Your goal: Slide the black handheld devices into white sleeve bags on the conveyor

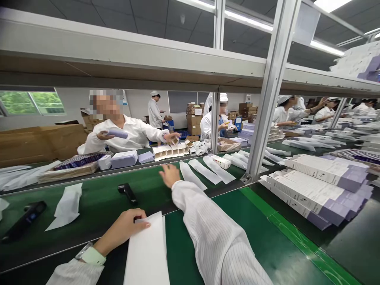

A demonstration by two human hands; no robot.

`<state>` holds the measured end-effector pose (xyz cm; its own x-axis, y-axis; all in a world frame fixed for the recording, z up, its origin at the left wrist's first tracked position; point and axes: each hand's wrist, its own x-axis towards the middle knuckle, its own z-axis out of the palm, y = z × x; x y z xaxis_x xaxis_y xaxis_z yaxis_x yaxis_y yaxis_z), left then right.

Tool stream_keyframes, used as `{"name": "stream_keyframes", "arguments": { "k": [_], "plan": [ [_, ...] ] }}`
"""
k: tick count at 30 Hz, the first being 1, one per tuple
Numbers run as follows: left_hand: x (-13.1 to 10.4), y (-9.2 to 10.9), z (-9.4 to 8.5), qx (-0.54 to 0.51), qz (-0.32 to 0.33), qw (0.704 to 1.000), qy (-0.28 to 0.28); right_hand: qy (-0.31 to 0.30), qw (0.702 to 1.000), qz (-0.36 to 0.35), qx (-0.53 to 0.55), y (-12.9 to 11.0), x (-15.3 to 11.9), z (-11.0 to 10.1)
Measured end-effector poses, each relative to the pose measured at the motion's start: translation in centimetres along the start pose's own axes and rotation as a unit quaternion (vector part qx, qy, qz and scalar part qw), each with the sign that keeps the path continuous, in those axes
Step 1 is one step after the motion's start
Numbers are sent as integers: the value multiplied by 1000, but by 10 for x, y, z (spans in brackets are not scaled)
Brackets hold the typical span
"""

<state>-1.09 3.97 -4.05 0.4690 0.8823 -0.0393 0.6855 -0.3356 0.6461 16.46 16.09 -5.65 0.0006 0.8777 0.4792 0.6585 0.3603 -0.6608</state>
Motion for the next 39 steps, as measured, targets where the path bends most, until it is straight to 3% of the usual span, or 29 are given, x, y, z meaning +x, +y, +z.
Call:
{"name": "stream_keyframes", "arguments": {
  "k": [4,6,10,13,17,19,22,24,29,34,37,39],
  "plan": [
    [-7,3,-2,15,-15,999,44,-183,977,-109,-21,-43,-11,52],
    [-11,4,-3,17,-28,998,45,-239,966,-97,-38,-54,-17,75],
    [-17,3,-3,46,-36,996,74,-170,983,34,52,-52,-17,94],
    [-18,1,-1,110,-14,989,102,-131,978,89,133,-37,-8,81],
    [-19,-1,2,164,71,976,124,-112,956,133,235,-24,-1,35],
    [-19,-2,4,190,107,966,138,-127,924,127,337,-25,-6,6],
    [-19,-4,6,236,136,949,157,-179,839,104,504,-35,-23,-30],
    [-18,-6,7,245,150,943,168,-201,822,101,523,-42,-36,-43],
    [-16,-5,5,201,148,949,193,-218,853,109,462,-48,-51,-39],
    [-13,7,-5,114,89,968,204,-234,848,150,451,-50,-51,-28],
    [-8,18,-18,39,64,975,210,-297,821,152,463,-52,-53,-27],
    [-3,27,-27,-1,66,977,204,-370,776,139,492,-51,-54,-30]
  ]
}}
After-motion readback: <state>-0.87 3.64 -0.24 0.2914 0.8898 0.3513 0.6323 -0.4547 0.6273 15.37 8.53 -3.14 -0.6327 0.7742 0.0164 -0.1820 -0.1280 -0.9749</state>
